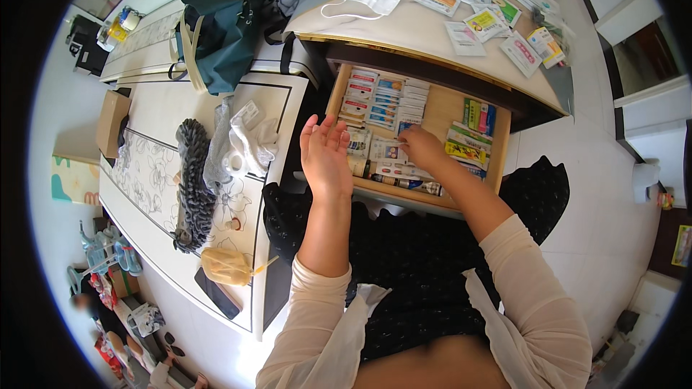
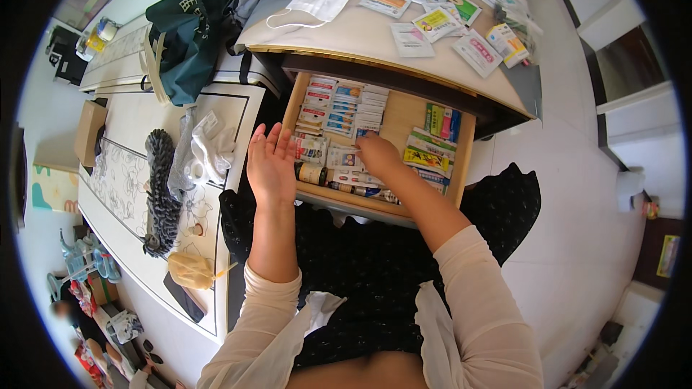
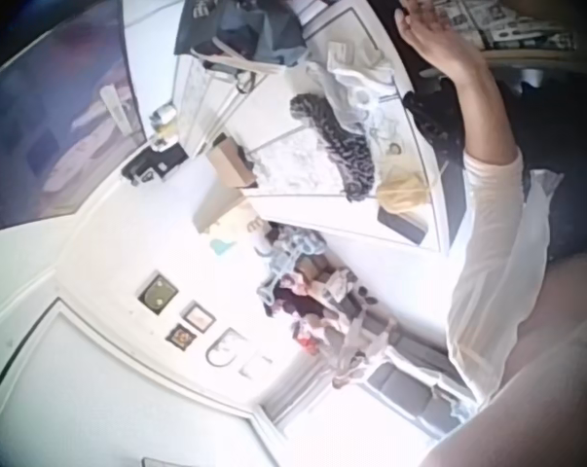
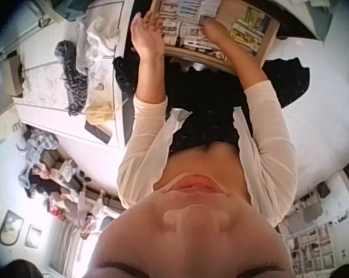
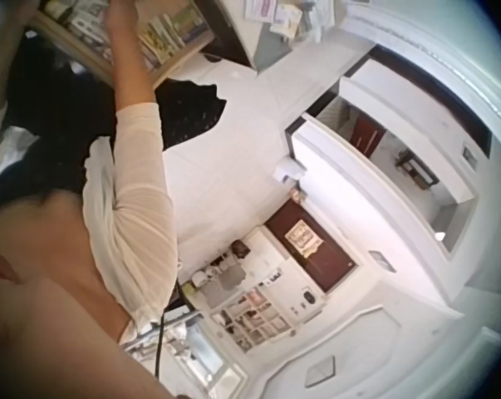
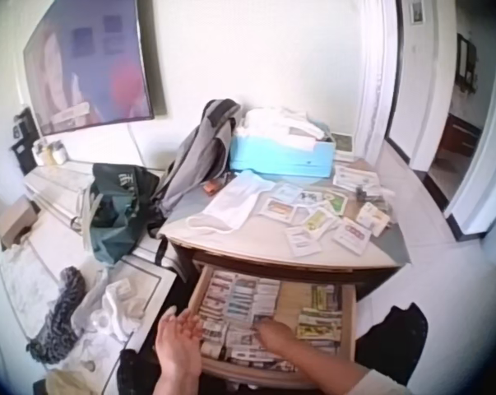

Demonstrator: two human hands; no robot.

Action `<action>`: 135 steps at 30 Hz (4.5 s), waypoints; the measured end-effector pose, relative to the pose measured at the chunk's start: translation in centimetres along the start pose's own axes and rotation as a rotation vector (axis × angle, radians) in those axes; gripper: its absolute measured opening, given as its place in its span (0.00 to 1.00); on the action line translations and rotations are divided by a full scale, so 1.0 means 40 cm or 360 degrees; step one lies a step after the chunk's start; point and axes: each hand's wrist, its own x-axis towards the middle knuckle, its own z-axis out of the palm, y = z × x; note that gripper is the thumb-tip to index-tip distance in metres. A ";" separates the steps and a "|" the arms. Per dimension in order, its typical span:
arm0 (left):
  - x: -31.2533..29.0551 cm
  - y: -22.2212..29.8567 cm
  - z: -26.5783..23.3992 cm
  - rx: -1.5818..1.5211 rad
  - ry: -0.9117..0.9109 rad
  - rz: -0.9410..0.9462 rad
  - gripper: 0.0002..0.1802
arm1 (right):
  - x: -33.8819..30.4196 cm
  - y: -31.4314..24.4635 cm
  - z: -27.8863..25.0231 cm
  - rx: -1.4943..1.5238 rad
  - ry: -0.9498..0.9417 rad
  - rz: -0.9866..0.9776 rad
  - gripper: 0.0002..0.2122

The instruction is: The person sits on the floor and organizes small medical packets and boxes from a drawer onto a nearby surface. They repeatedly pick up items, sort them by type, and place them into the drawer in an orderly fashion.

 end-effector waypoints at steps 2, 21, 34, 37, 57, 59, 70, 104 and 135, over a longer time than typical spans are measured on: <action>0.000 -0.002 0.003 -0.0003 0.0001 -0.0003 0.16 | -0.009 0.011 -0.001 0.0016 0.0017 0.0030 0.11; 0.005 -0.016 0.000 0.0051 -0.0077 -0.0047 0.16 | -0.014 -0.054 0.016 -0.0343 0.0266 -0.0055 0.18; 0.004 -0.017 0.011 0.0084 -0.0077 -0.0087 0.16 | -0.031 -0.047 0.016 -0.0190 0.0267 -0.0159 0.14; 0.001 -0.015 0.009 0.0092 -0.0074 -0.0078 0.16 | -0.043 -0.080 -0.019 -0.0125 0.0376 -0.0200 0.12; -0.038 -0.054 0.072 0.0504 -0.0565 0.0009 0.11 | -0.060 -0.077 -0.477 -0.0472 0.1477 -0.0786 0.10; -0.045 -0.068 0.065 0.0755 -0.0789 0.0430 0.15 | -0.093 -0.145 -0.473 -0.0263 0.1505 -0.0822 0.08; -0.077 -0.091 0.097 0.1317 -0.0996 0.0851 0.19 | -0.098 -0.167 -0.445 0.0359 0.1346 -0.0439 0.08; -0.038 -0.055 0.084 -0.0043 -0.0751 -0.0491 0.33 | -0.035 -0.006 -0.658 -0.0461 0.1166 0.0205 0.15; -0.018 -0.017 0.066 -0.0666 -0.1038 -0.0722 0.31 | 0.144 -0.119 -0.727 -0.0063 0.1277 0.0039 0.10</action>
